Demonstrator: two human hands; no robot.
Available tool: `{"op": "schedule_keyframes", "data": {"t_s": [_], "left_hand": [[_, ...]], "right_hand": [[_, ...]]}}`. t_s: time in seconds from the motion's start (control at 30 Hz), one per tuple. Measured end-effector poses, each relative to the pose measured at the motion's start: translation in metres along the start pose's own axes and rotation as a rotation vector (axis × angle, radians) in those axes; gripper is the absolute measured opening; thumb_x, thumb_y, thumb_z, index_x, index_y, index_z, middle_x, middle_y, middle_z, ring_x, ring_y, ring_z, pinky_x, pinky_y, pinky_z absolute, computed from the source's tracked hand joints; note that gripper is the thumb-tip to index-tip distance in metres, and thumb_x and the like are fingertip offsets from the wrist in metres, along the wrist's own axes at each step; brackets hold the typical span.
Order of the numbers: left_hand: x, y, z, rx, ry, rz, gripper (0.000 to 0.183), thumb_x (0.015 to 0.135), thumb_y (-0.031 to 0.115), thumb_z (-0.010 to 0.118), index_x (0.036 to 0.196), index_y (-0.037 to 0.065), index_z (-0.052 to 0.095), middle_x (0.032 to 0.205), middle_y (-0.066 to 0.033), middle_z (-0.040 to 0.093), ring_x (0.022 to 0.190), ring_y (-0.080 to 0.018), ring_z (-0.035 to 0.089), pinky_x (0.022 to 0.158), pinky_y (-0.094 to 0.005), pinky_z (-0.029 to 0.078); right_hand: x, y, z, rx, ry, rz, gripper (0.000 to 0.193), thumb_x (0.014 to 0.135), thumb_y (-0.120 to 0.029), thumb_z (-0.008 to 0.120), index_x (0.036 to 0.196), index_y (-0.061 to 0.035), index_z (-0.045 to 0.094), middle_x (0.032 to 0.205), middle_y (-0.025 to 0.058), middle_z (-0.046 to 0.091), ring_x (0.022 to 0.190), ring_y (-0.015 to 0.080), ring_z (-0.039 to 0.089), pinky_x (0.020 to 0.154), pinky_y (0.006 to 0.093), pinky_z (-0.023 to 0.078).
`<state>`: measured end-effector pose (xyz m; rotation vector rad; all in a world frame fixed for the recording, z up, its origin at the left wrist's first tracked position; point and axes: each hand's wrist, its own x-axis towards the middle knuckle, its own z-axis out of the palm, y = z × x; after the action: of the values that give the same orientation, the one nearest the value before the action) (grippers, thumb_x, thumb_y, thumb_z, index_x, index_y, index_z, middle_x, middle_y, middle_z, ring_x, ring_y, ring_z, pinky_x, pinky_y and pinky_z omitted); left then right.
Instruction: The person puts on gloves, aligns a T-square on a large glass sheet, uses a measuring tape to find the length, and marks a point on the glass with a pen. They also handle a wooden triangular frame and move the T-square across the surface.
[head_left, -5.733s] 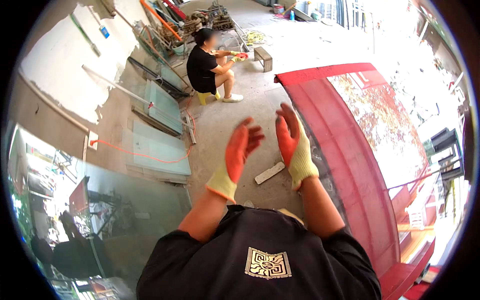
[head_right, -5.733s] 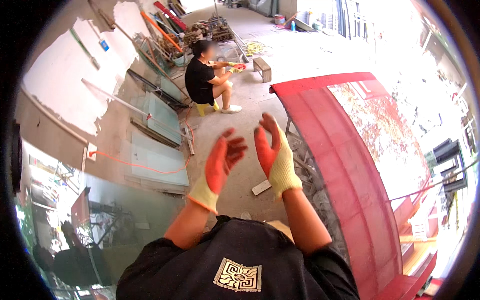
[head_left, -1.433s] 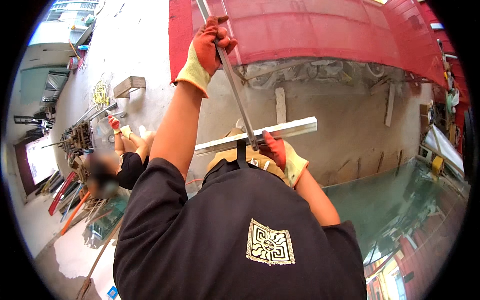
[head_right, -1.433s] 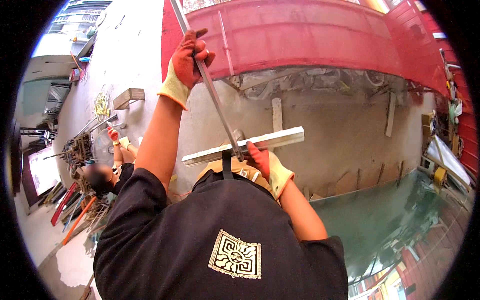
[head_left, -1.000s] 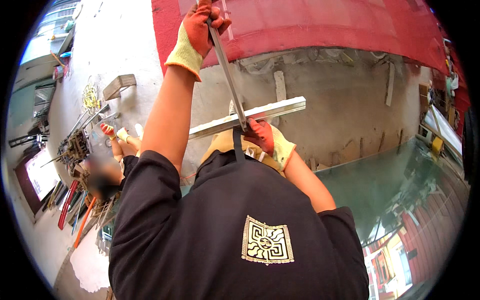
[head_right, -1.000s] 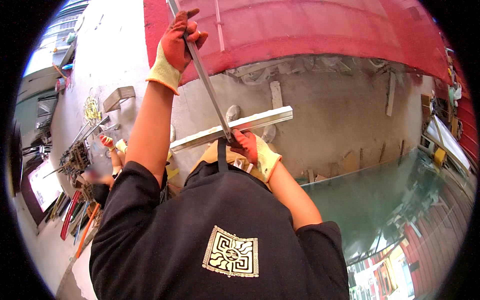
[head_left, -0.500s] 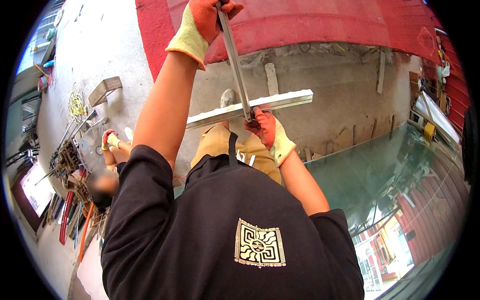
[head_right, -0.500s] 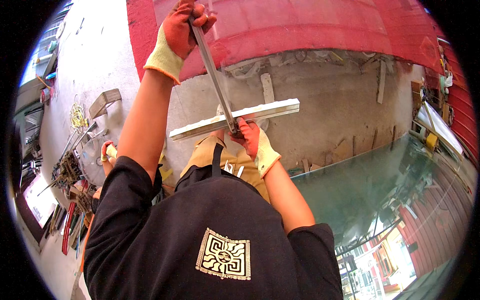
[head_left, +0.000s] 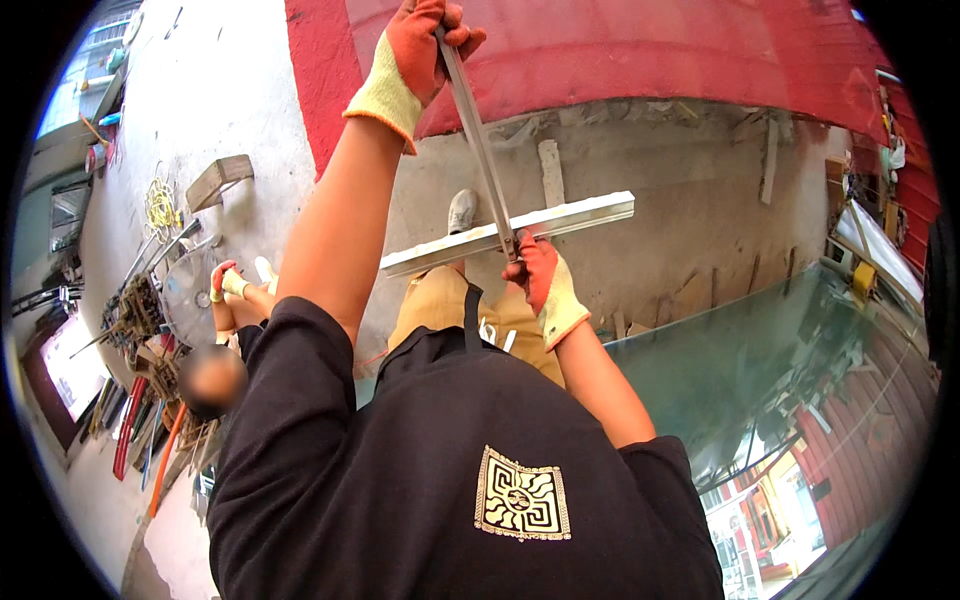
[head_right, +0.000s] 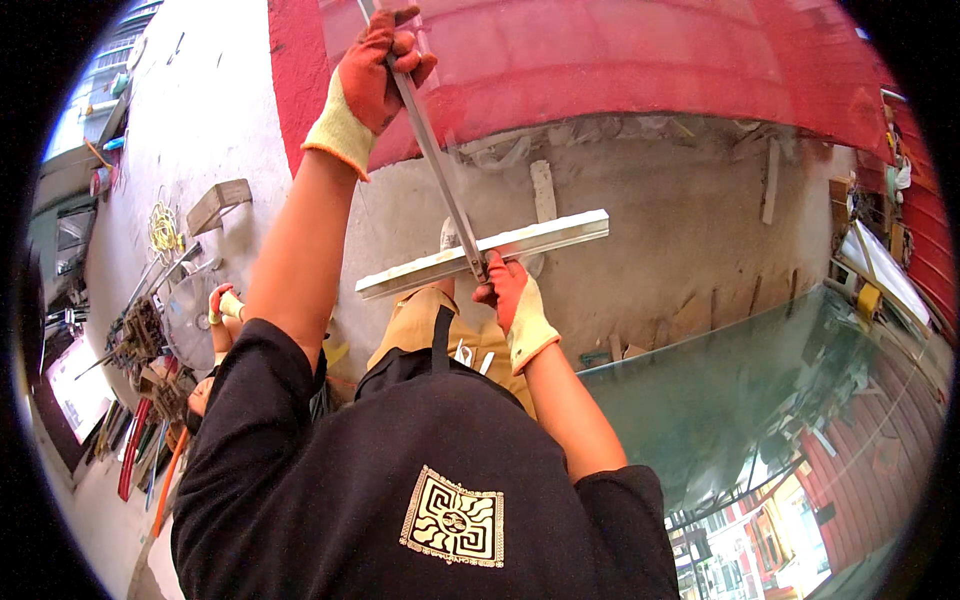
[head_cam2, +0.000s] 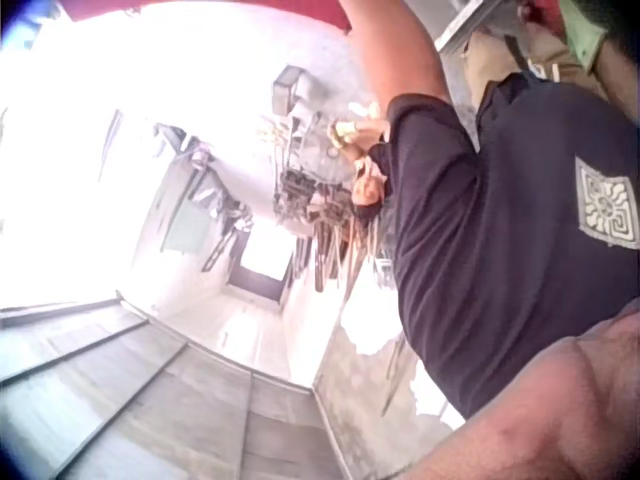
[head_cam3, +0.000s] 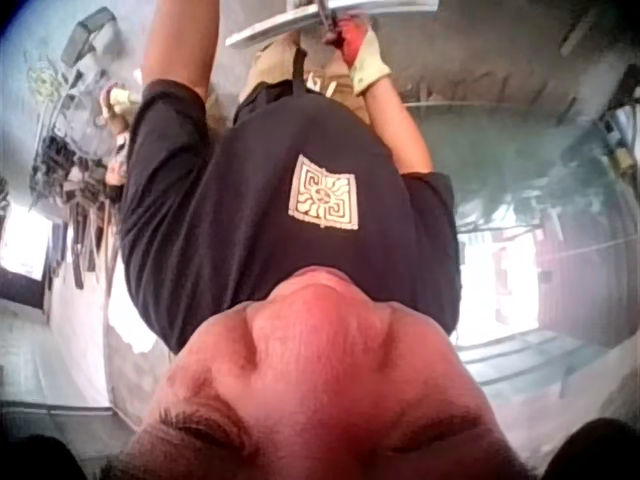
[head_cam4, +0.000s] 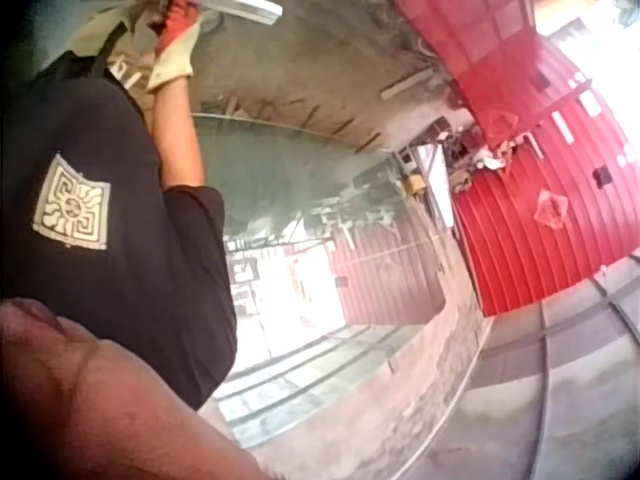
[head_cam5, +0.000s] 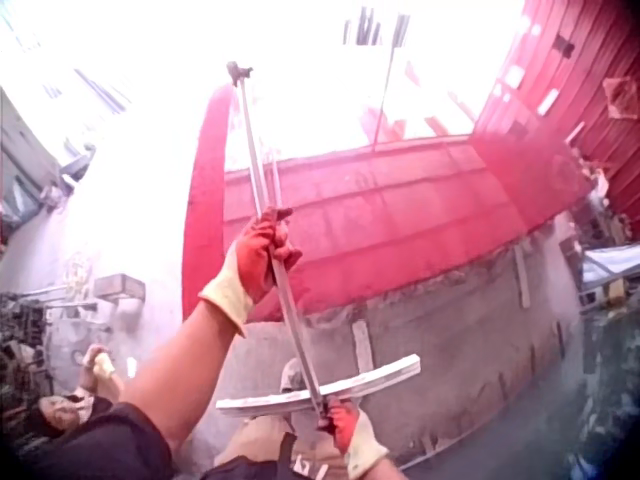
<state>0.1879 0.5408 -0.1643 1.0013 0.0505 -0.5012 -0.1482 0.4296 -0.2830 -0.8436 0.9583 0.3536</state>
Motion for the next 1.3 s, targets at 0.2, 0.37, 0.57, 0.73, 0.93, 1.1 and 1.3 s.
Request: {"op": "schedule_keyframes", "data": {"t_s": [0.2, 0.37, 0.57, 0.73, 0.93, 1.1, 1.3], "left_hand": [[0.020, -0.008, -0.009, -0.006, -0.087, 0.012, 0.034, 0.109, 0.017, 0.044, 0.140, 0.004, 0.053, 0.082, 0.0030, 0.048, 0.066, -0.0075, 0.047, 0.089, -0.0352, 0.058], [0.024, 0.002, -0.006, -0.046, -0.115, -0.015, 0.035, 0.111, 0.029, 0.051, 0.136, 0.005, 0.055, 0.088, 0.0011, 0.058, 0.072, -0.0118, 0.057, 0.088, -0.0366, 0.059], [0.026, -0.001, -0.002, -0.187, -0.084, -0.060, 0.044, 0.091, -0.005, 0.045, 0.130, 0.011, 0.060, 0.081, 0.0021, 0.055, 0.061, -0.0123, 0.048, 0.078, -0.0388, 0.056], [0.026, -0.002, -0.006, -0.178, -0.077, -0.066, 0.042, 0.094, -0.003, 0.045, 0.130, 0.012, 0.060, 0.079, 0.0031, 0.051, 0.061, -0.0119, 0.047, 0.078, -0.0381, 0.056], [0.029, -0.006, -0.020, -0.248, -0.130, -0.073, 0.037, 0.097, 0.000, 0.044, 0.129, 0.012, 0.060, 0.078, 0.0034, 0.049, 0.059, -0.0114, 0.044, 0.077, -0.0373, 0.055], [0.026, -0.012, -0.013, -0.220, -0.077, -0.072, 0.035, 0.099, 0.001, 0.044, 0.127, 0.012, 0.059, 0.077, 0.0031, 0.049, 0.059, -0.0113, 0.044, 0.076, -0.0361, 0.054], [0.028, -0.009, -0.006, -0.234, -0.056, -0.078, 0.034, 0.099, 0.002, 0.045, 0.127, 0.012, 0.060, 0.077, 0.0029, 0.049, 0.059, -0.0114, 0.044, 0.073, -0.0350, 0.053]], "right_hand": [[0.009, 0.000, 0.000, -0.001, -0.013, 0.010, 0.041, 0.104, -0.044, 0.063, 0.112, -0.0038, 0.061, 0.084, 0.0060, 0.063, 0.067, 0.0161, 0.065, 0.068, 0.0354, 0.060], [0.001, -0.002, 0.007, 0.031, -0.032, -0.012, 0.044, 0.104, -0.045, 0.064, 0.112, -0.0022, 0.061, 0.089, 0.0066, 0.063, 0.068, 0.0153, 0.065, 0.068, 0.0349, 0.061], [0.010, 0.001, 0.005, 0.006, -0.002, 0.002, 0.042, 0.106, -0.042, 0.060, 0.119, -0.0027, 0.064, 0.091, 0.0050, 0.064, 0.069, 0.0143, 0.065, 0.068, 0.0331, 0.061], [0.004, 0.000, 0.008, -0.016, 0.041, -0.004, 0.042, 0.108, -0.041, 0.058, 0.124, -0.0018, 0.064, 0.095, 0.0047, 0.065, 0.070, 0.0132, 0.064, 0.069, 0.0318, 0.061], [0.004, 0.005, 0.007, -0.013, 0.036, -0.028, 0.043, 0.108, -0.041, 0.058, 0.126, -0.0024, 0.063, 0.098, 0.0043, 0.065, 0.070, 0.0131, 0.064, 0.070, 0.0315, 0.060], [0.006, 0.009, 0.003, 0.008, 0.013, -0.013, 0.042, 0.108, -0.040, 0.058, 0.129, -0.0045, 0.062, 0.099, 0.0031, 0.065, 0.071, 0.0137, 0.064, 0.070, 0.0318, 0.061], [0.004, 0.004, 0.006, 0.001, 0.018, -0.018, 0.042, 0.107, -0.041, 0.059, 0.130, -0.0053, 0.063, 0.101, 0.0032, 0.066, 0.072, 0.0149, 0.065, 0.070, 0.0322, 0.060]]}}
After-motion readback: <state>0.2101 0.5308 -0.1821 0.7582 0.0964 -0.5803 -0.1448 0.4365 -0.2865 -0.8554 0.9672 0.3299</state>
